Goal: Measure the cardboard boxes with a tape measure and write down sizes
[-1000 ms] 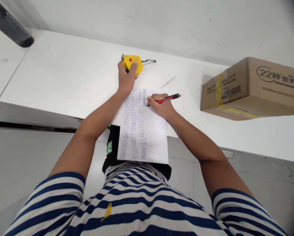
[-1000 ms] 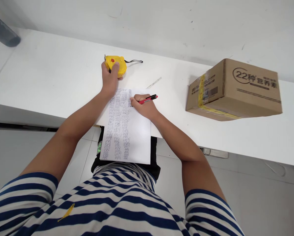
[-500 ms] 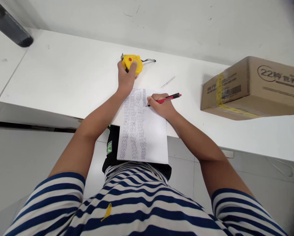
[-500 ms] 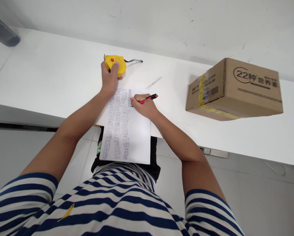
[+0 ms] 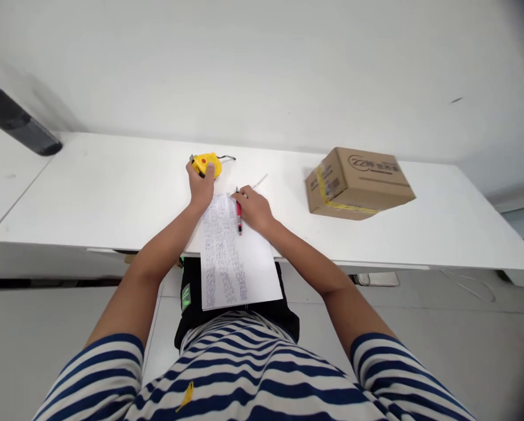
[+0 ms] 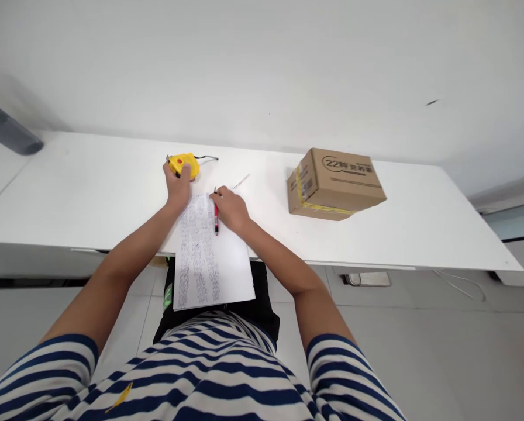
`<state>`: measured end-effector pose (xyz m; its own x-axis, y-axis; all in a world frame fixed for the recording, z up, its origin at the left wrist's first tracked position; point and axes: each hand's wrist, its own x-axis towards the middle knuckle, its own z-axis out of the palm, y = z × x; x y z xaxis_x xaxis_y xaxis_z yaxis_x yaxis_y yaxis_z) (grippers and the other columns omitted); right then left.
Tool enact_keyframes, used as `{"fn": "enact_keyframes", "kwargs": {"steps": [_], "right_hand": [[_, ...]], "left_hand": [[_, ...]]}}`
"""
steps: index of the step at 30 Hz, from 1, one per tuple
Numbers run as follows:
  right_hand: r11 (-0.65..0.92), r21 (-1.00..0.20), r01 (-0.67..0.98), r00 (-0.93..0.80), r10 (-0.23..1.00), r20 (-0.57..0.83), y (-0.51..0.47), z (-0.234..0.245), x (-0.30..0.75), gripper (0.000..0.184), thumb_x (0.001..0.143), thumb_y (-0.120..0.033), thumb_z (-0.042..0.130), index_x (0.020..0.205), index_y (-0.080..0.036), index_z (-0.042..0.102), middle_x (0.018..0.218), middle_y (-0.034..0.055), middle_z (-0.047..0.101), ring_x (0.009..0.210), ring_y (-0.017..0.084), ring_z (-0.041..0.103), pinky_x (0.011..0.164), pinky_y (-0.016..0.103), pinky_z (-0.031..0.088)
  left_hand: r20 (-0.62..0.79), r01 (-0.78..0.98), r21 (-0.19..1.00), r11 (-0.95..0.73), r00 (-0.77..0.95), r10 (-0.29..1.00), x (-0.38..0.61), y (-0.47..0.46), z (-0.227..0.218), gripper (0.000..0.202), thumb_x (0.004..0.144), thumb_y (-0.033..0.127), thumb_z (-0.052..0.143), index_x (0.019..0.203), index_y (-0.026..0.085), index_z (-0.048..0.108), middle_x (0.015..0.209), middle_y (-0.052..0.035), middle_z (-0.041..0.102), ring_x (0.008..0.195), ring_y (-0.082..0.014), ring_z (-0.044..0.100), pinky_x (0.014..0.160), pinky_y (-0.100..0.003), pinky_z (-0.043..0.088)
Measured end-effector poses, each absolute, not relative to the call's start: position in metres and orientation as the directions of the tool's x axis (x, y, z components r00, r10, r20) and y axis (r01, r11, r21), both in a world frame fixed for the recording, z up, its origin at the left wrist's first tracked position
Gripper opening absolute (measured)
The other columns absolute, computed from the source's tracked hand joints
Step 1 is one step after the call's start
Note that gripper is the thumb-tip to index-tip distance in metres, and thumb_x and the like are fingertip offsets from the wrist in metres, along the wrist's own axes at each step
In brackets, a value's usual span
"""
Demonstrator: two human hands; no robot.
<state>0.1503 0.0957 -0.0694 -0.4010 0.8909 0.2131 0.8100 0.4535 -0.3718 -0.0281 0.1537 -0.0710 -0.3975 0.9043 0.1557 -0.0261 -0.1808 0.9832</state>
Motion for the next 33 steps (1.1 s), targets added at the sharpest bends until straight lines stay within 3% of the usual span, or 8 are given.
{"fn": "enact_keyframes", "kwargs": {"steps": [4, 9, 15, 19, 23, 27, 30, 33], "right_hand": [[0.505, -0.229, 0.832, -0.469, 0.861, 0.195, 0.094, -0.060, 0.153, 0.057, 0.096, -0.007, 0.042, 0.147, -0.026, 0.059, 0.137, 0.0133, 0.068, 0.101, 0.024, 0.069, 0.080, 0.035, 0.056], [0.603, -0.222, 0.766, -0.368, 0.695, 0.617, 0.070, -0.052, 0.187, 0.048, 0.104, -0.031, 0.049, 0.152, -0.031, 0.050, 0.157, 0.0177, 0.053, 0.136, 0.033, 0.061, 0.103, 0.054, 0.060], [0.760, -0.061, 0.647, -0.432, 0.431, 0.792, 0.008, -0.020, 0.246, 0.088, 0.091, -0.053, 0.074, 0.163, -0.045, 0.023, 0.160, 0.0144, 0.047, 0.150, 0.036, 0.052, 0.111, 0.062, 0.057], [0.686, -0.020, 0.727, -0.352, 0.398, 0.847, -0.029, -0.009, 0.285, 0.088, 0.087, -0.053, 0.080, 0.160, -0.039, 0.031, 0.146, 0.0170, 0.059, 0.133, 0.033, 0.066, 0.097, 0.053, 0.065], [0.552, -0.154, 0.819, -0.144, 0.458, 0.877, -0.041, -0.028, 0.333, 0.073, 0.087, -0.037, 0.080, 0.150, -0.040, 0.044, 0.127, 0.0120, 0.070, 0.109, 0.028, 0.076, 0.079, 0.042, 0.068], [0.491, -0.402, 0.773, 0.140, 0.487, 0.862, -0.012, -0.043, 0.376, 0.048, 0.080, -0.036, 0.083, 0.126, -0.032, 0.067, 0.115, 0.0122, 0.075, 0.106, 0.030, 0.075, 0.095, 0.050, 0.065], [0.443, -0.770, 0.460, 0.584, 0.502, 0.638, 0.027, -0.037, 0.402, 0.062, 0.067, -0.053, 0.089, 0.118, -0.025, 0.068, 0.118, 0.0125, 0.075, 0.108, 0.028, 0.073, 0.104, 0.052, 0.060], [0.417, -0.909, -0.016, 0.694, 0.659, 0.291, 0.055, -0.023, 0.422, 0.066, 0.065, -0.068, 0.081, 0.113, -0.026, 0.066, 0.116, 0.0083, 0.075, 0.107, 0.022, 0.071, 0.096, 0.045, 0.062]], "left_hand": [[0.286, 0.168, 0.956, -0.239, -0.371, 0.883, -0.031, 0.136, -0.047, 0.061, 0.092, 0.062, 0.067, 0.134, 0.027, 0.041, 0.141, -0.0143, 0.060, 0.131, -0.0241, 0.064, 0.103, -0.034, 0.057], [0.266, 0.104, 0.964, -0.245, -0.374, 0.889, -0.007, 0.070, 0.004, 0.054, 0.093, 0.056, 0.066, 0.132, 0.029, 0.040, 0.146, -0.0125, 0.056, 0.131, -0.0238, 0.063, 0.104, -0.035, 0.057], [-0.121, -0.097, 0.981, 0.167, 0.365, 0.923, 0.051, -0.009, 0.049, 0.049, 0.096, 0.068, 0.057, 0.120, 0.027, 0.048, 0.108, -0.0064, 0.068, 0.081, -0.0170, 0.070, 0.068, -0.032, 0.057], [-0.096, 0.015, 0.994, 0.108, 0.582, 0.807, 0.088, -0.009, 0.059, 0.061, 0.094, 0.081, 0.045, 0.111, 0.023, 0.052, 0.091, -0.0017, 0.064, 0.071, -0.0125, 0.061, 0.071, -0.030, 0.053], [-0.099, 0.136, 0.990, -0.020, 0.803, 0.587, 0.128, 0.021, 0.056, 0.082, 0.093, 0.089, 0.021, 0.106, 0.021, 0.065, 0.095, -0.0078, 0.071, 0.080, -0.0175, 0.065, 0.070, -0.031, 0.051], [0.007, 0.258, 0.944, -0.203, 0.604, 0.797, 0.162, 0.070, 0.048, 0.080, 0.097, 0.083, 0.021, 0.125, 0.023, 0.065, 0.118, -0.0123, 0.074, 0.099, -0.0245, 0.071, 0.085, -0.037, 0.055], [0.093, 0.348, 0.911, -0.220, 0.347, 0.933, 0.178, 0.105, 0.042, 0.073, 0.099, 0.075, 0.038, 0.148, 0.022, 0.051, 0.157, -0.0171, 0.055, 0.143, -0.0301, 0.056, 0.116, -0.041, 0.045], [-0.133, 0.328, 0.945, 0.005, 0.367, 0.921, 0.187, 0.121, 0.038, 0.085, 0.097, 0.080, 0.034, 0.165, 0.030, 0.031, 0.180, -0.0112, 0.023, 0.164, -0.0310, 0.030, 0.124, -0.044, 0.039]]}}
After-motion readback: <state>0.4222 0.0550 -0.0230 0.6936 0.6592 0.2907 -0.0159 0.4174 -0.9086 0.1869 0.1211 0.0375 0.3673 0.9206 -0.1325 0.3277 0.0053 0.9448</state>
